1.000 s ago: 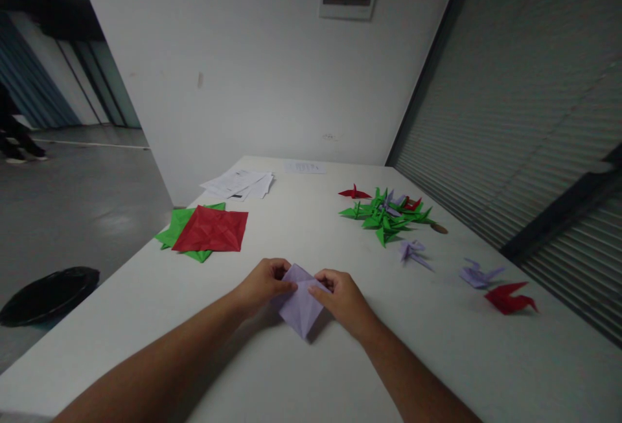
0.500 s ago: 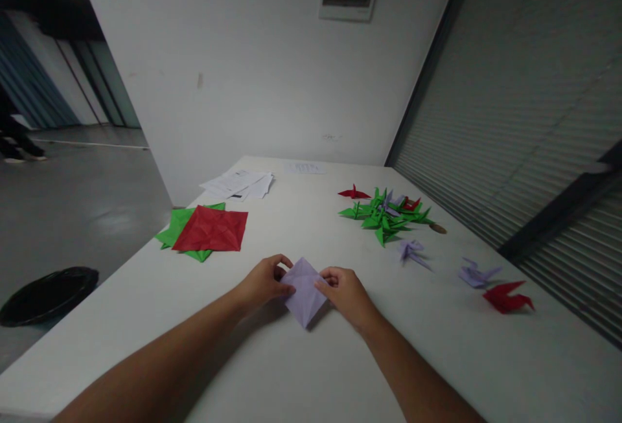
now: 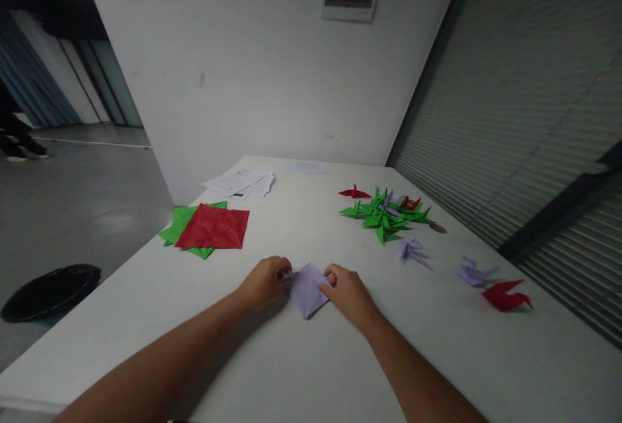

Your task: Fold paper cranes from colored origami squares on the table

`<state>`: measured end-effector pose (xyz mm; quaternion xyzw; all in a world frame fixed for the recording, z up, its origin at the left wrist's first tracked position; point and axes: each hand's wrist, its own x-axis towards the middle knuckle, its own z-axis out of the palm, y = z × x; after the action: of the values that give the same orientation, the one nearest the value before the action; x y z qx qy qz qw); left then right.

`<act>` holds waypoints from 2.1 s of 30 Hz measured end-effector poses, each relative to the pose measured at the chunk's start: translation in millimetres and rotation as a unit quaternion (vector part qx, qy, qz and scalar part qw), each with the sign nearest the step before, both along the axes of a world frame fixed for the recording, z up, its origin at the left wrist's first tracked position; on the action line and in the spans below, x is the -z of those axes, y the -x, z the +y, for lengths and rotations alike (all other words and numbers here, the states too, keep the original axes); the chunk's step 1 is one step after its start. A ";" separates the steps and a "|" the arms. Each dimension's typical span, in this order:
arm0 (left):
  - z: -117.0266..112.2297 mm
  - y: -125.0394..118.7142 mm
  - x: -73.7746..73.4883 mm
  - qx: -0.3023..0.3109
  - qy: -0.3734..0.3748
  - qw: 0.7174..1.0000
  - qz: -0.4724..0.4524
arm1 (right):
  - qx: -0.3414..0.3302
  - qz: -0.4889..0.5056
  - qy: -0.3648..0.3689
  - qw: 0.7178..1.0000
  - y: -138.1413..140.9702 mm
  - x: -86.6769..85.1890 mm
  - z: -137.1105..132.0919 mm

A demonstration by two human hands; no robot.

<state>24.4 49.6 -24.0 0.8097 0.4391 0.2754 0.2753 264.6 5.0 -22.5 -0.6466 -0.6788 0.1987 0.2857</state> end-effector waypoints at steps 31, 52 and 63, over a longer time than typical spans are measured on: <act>0.1 -8.2 2.8 0.117 -0.040 0.992 0.025 | -0.059 0.175 -0.001 0.983 5.9 -3.1 -0.9; -4.9 -29.6 -7.9 -0.026 0.196 0.935 -0.295 | -0.070 0.185 -0.191 0.961 21.4 -17.0 -17.2; -14.8 -27.4 -23.8 -0.019 0.272 0.873 -0.404 | -0.178 0.069 -0.406 0.894 22.1 -27.4 -23.1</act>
<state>51.7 34.7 -0.1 0.5123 0.3630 0.4531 0.6328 242.6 -18.1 4.9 -0.3275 -0.7827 -0.0022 0.5293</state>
